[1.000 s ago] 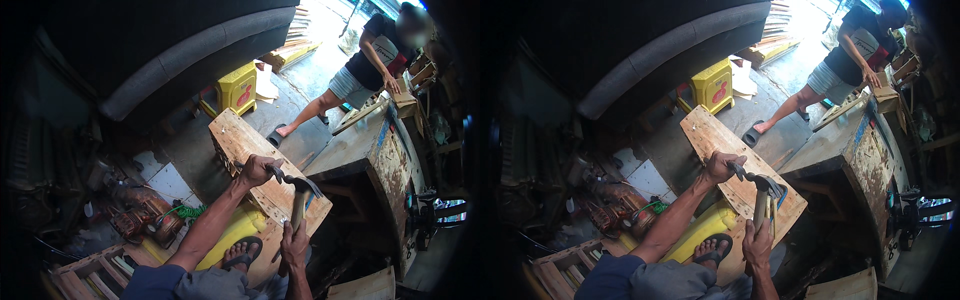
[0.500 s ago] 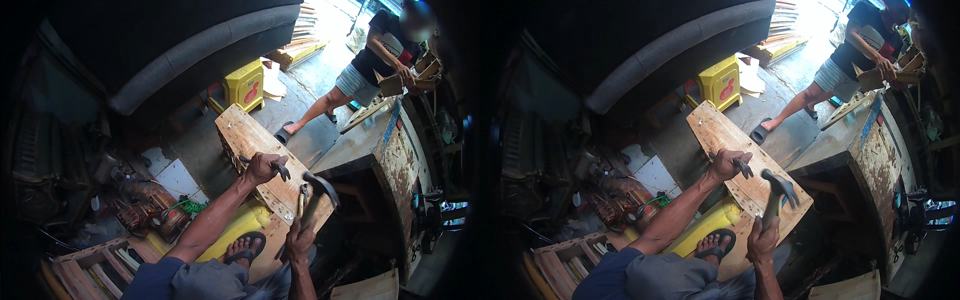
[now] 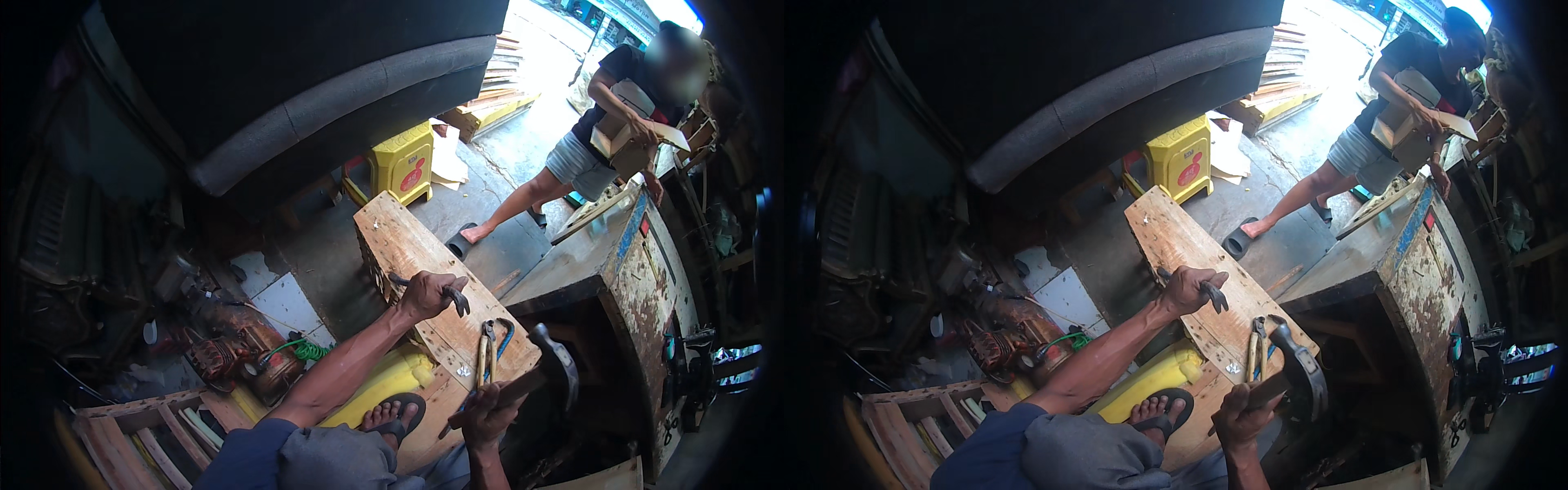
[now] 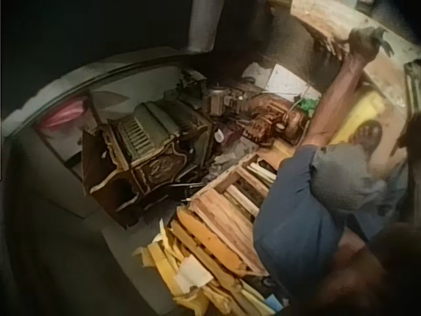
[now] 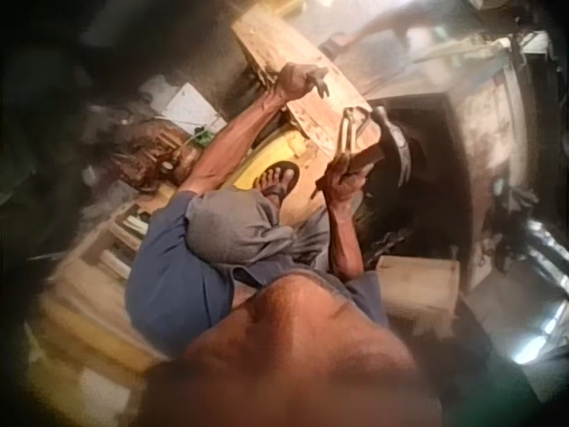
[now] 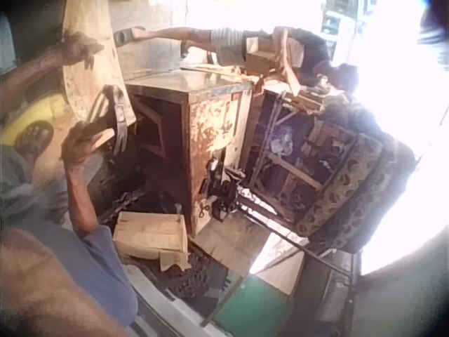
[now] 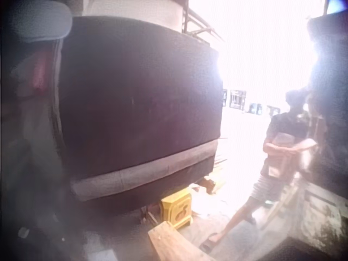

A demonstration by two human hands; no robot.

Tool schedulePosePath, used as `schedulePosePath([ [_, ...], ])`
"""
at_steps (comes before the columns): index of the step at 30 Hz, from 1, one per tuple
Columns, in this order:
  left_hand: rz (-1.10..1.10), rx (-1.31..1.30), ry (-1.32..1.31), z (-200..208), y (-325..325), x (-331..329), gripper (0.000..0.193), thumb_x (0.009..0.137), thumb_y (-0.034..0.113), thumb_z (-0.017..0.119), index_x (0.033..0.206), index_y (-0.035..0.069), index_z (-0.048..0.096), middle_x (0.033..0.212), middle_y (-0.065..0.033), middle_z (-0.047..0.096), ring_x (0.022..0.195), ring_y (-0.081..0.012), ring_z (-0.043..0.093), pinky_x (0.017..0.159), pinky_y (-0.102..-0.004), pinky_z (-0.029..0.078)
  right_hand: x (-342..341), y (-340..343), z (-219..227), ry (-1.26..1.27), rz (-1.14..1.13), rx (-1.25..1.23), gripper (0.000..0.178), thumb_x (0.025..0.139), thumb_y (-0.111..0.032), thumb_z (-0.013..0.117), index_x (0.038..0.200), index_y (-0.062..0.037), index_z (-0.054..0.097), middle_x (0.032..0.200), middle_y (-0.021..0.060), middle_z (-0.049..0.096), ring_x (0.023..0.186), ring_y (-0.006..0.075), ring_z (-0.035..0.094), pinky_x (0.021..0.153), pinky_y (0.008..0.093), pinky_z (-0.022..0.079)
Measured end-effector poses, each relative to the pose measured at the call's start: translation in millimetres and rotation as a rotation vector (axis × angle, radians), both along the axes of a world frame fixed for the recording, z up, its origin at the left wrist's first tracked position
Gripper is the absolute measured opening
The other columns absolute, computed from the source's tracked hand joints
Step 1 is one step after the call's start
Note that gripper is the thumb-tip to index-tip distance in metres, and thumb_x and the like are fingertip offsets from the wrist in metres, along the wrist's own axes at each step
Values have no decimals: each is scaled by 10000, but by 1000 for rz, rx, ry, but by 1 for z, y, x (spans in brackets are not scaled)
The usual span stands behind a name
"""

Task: The person uses a hammer and a metal pry bar to remove nails from a wooden slatted frame. They repeatedly strike the pry bar with the hammer to extract fasteners from the wood.

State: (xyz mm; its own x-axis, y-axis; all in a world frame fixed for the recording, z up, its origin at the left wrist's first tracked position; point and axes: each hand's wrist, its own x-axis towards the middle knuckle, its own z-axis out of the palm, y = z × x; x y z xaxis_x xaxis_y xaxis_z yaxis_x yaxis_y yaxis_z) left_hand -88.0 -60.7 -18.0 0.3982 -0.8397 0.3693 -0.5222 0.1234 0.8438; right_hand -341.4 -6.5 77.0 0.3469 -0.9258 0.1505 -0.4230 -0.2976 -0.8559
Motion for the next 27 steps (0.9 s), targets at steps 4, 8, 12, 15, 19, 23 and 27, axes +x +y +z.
schedulePosePath([
  [4, 22, -35, -32, 3, -6, 4, 460, 997, 280, 660, 638, 18, 543, 539, -170, 469, 438, -257, 434, 467, -415, 385, 1, -14, 17, 335, 100, 151, 217, 1023, -191, 600, 1036, -26, 460, 611, 163, 585, 520, 277, 635, 465, 375, 454],
  [8, -1, -5, -25, -3, -3, -1, 422, 1009, 276, 634, 685, 12, 577, 569, -179, 528, 459, -317, 499, 470, -407, 403, -1, -6, 18, 110, 79, 27, 206, 1005, -153, 616, 1034, -18, 462, 609, 233, 581, 561, 401, 668, 476, 430, 463],
  [12, 45, -14, -49, 0, -3, -2, 432, 1018, 294, 618, 690, 17, 572, 576, -190, 543, 473, -337, 546, 471, -412, 412, 10, -31, 60, 436, 147, 108, 191, 991, -124, 629, 998, -16, 471, 650, 253, 604, 615, 439, 679, 493, 447, 478],
  [15, 18, 17, 33, 3, -3, -5, 444, 1027, 312, 601, 693, 20, 571, 578, -199, 546, 480, -348, 559, 478, -427, 420, 5, -28, 77, 90, 113, 66, 195, 1011, -144, 611, 1051, -1, 484, 639, 199, 593, 591, 424, 669, 493, 435, 484],
  [19, 5, 37, -141, -4, -4, -8, 443, 1041, 317, 569, 705, 29, 581, 585, -211, 552, 530, -401, 597, 482, -447, 426, 10, -48, 77, 761, 376, 30, 275, 996, -189, 622, 1028, -7, 417, 647, 291, 604, 636, 492, 651, 504, 533, 472],
  [23, 5, 8, -22, -2, -1, -6, 442, 1036, 360, 555, 746, 36, 631, 643, -243, 597, 619, -454, 630, 527, -502, 472, 18, -43, 106, 241, 254, -57, 232, 985, -110, 637, 1072, -10, 447, 672, 234, 617, 584, 435, 661, 484, 447, 486],
  [27, -8, 97, -58, -6, -8, -11, 441, 1037, 362, 551, 746, 39, 628, 647, -240, 607, 618, -451, 635, 531, -504, 477, 4, -49, 70, 824, 411, -5, 271, 998, -166, 622, 1064, -11, 409, 656, 300, 607, 651, 512, 647, 514, 554, 473],
])
